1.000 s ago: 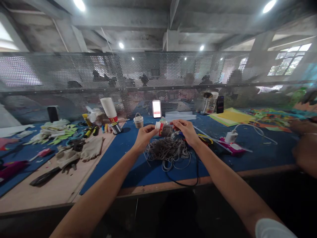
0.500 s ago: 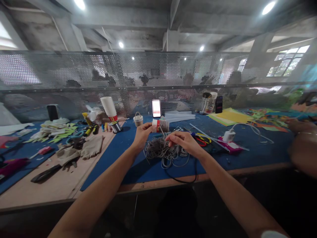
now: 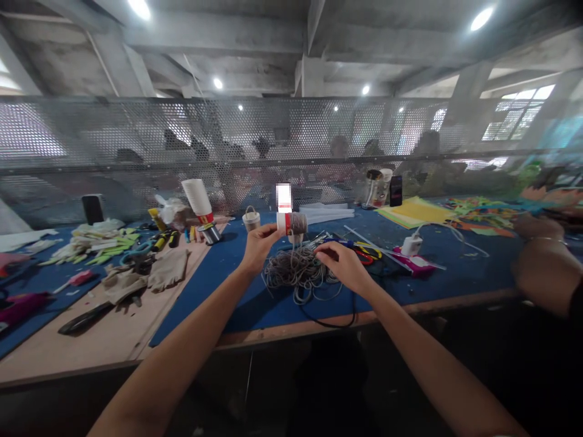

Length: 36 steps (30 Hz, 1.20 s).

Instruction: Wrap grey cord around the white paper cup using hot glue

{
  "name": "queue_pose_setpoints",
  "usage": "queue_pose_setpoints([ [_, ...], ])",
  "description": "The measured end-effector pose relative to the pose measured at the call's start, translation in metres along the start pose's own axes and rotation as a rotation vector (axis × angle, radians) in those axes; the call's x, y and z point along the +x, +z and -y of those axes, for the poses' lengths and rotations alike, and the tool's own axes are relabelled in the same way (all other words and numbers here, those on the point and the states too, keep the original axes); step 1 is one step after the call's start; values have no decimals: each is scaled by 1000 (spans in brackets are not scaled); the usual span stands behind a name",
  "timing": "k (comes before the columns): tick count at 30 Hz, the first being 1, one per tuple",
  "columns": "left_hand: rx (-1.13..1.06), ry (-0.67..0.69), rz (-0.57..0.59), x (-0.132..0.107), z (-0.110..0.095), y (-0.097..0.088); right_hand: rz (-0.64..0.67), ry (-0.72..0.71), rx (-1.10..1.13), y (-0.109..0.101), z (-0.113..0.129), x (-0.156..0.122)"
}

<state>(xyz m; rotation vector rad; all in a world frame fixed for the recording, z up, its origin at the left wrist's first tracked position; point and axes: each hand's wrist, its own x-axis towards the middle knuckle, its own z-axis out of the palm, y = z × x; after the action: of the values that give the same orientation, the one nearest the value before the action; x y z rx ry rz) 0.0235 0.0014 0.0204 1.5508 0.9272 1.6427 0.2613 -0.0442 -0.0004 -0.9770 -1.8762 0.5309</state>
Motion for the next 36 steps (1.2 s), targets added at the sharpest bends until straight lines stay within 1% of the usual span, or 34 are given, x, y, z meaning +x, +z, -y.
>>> queue_pose_setpoints([
  [3, 19, 14, 21, -4, -4, 0, -62, -27, -110, -1, -5, 1],
  [6, 52, 8, 36, -9, -6, -2, -176, -9, -331, -10, -13, -3],
  [8, 73, -1, 24, -12, -5, -3, -250, 65, -478, -20, -21, -6],
  [11, 73, 15, 5, -13, -1, -4, -300, 212, -589, -37, -35, -9],
  [13, 69, 20, 22, -13, 1, -4, -280, 309, -639, -44, -41, -10],
  [17, 52, 7, 20, -14, 2, -3, -80, 499, -713, -48, -46, -7],
  [19, 43, 5, 18, -13, 2, -3, -16, 538, -722, -46, -45, -2],
  [22, 44, 4, 18, -13, 3, -3, 9, 561, -734, -42, -44, 10],
  [27, 51, -1, 29, -14, 1, -3, 180, 618, -847, -35, -41, 31],
  [29, 40, -5, 33, -14, -1, -3, 177, 622, -861, -32, -40, 34],
  [32, 30, -1, 40, -14, -1, -3, 120, 651, -855, -31, -40, 34],
  [36, 46, 4, 35, -14, -1, -3, 45, 695, -748, -39, -45, 32],
])
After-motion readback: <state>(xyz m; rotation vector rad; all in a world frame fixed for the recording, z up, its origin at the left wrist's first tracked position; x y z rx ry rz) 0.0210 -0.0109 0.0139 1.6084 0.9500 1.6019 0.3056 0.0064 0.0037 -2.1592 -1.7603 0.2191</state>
